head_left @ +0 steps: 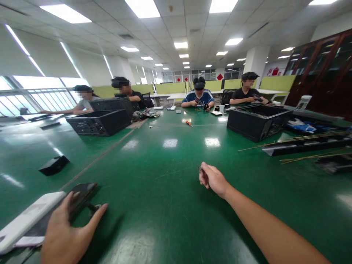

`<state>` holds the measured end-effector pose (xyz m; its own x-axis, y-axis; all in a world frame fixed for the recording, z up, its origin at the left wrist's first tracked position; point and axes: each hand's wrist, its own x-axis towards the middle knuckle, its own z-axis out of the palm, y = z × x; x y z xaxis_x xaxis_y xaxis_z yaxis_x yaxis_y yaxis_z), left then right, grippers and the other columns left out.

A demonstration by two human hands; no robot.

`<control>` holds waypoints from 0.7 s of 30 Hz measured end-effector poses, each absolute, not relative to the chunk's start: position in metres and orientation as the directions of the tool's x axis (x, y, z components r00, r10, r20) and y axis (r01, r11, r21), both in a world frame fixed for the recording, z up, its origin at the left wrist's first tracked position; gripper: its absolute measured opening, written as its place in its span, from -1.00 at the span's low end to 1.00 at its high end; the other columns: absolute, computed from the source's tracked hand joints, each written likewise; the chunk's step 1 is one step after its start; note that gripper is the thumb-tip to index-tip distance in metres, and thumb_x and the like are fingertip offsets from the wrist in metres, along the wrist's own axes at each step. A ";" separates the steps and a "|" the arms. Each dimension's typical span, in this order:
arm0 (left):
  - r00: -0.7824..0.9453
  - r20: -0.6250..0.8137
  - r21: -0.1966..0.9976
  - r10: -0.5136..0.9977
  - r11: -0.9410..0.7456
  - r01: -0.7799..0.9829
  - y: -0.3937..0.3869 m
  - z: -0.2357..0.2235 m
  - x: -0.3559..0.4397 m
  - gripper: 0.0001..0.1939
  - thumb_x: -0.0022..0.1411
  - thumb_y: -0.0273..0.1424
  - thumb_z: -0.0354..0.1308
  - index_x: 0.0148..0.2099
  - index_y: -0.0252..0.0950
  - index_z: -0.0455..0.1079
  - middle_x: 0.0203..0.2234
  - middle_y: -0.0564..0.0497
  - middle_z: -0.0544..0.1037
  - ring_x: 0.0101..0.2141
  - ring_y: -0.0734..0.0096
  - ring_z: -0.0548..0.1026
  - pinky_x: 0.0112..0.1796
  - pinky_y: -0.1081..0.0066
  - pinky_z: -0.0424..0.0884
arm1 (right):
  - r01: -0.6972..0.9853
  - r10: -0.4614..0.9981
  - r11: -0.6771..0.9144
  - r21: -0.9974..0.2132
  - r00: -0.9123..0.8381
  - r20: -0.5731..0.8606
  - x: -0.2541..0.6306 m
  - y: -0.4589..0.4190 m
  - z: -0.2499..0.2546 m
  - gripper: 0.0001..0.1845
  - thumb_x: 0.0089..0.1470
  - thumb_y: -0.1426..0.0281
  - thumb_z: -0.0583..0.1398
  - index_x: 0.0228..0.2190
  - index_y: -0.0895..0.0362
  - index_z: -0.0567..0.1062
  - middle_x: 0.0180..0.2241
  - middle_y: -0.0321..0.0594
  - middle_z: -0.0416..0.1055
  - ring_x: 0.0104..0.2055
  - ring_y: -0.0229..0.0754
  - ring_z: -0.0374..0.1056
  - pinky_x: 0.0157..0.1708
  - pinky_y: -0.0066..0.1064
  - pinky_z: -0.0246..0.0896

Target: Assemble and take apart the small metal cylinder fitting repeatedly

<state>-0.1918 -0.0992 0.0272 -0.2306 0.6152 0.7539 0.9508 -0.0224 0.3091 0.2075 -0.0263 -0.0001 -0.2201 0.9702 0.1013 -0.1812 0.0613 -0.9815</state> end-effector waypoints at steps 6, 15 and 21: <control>0.257 0.798 0.280 0.546 -0.712 0.644 -0.091 0.043 -0.055 -0.55 0.11 -0.30 0.33 0.08 -0.12 0.44 -0.18 0.00 0.63 -0.24 0.26 0.61 -0.17 0.29 0.57 | -0.496 0.758 -0.213 -0.842 -0.627 0.178 0.185 -0.052 0.007 -0.62 0.18 0.07 0.18 -0.32 0.15 0.33 -0.60 -0.41 0.34 -0.71 -0.38 0.19 -0.43 -0.38 0.27; 0.218 0.786 0.506 0.578 -0.805 0.310 -0.070 0.043 0.032 -0.83 0.15 -0.49 0.29 -0.20 -0.14 0.57 -0.30 0.05 0.67 -0.27 0.36 0.61 -0.21 0.36 0.56 | -0.511 0.763 -0.207 -0.835 -0.619 0.190 0.193 -0.047 0.004 -0.60 0.11 0.09 0.27 -0.29 0.20 0.42 -0.67 -0.45 0.29 -0.74 -0.45 0.06 -0.48 -0.47 0.22; 0.034 0.837 0.375 0.546 -0.618 0.691 -0.069 0.058 -0.048 -0.83 0.17 -0.40 0.28 -0.16 -0.10 0.57 -0.23 0.12 0.64 -0.25 0.40 0.60 -0.10 0.40 0.48 | -0.348 0.791 -0.149 -0.925 -0.604 0.100 0.202 -0.037 0.003 -0.51 0.19 0.03 0.15 -0.16 0.23 0.45 -0.55 -0.29 0.46 -0.74 -0.46 0.06 -0.59 -0.51 0.05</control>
